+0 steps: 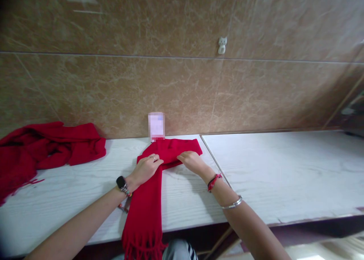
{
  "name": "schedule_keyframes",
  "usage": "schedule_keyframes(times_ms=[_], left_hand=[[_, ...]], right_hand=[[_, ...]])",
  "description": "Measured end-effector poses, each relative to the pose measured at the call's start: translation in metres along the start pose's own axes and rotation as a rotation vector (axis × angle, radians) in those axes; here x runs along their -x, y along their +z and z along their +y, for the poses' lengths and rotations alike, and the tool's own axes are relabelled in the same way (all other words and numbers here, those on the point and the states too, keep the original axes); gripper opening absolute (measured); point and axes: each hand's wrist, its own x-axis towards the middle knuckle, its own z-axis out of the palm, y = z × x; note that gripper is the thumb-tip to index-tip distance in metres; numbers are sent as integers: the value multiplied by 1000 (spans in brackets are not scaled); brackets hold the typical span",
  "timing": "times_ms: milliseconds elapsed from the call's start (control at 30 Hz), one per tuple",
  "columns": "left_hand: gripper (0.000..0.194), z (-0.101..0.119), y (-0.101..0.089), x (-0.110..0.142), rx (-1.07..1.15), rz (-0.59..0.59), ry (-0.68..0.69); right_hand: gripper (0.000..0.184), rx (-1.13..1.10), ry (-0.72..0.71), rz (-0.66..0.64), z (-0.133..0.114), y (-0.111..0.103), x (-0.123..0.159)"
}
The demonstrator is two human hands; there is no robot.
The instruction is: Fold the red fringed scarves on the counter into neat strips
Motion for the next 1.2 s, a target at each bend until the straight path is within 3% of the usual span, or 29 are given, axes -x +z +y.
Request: schedule_keyframes(times_ms=[267,533,733,933,1200], left_hand=[[26,-5,4,0,234,-3,-16],[25,-27,-5,11,443,-75,68],[23,-35,-14,14,405,-120,54],[25,-32,-17,13,196,-170,67],[34,-36,-22,18,458,-163,159]], right_hand=[[19,47,27,53,-5,-1,2],[21,-112,116,46,24,2,19],[22,12,229,11,41,3,31],[19,228,181,-7,45,6,32],[16,-8,198,-16,45,-4,46]])
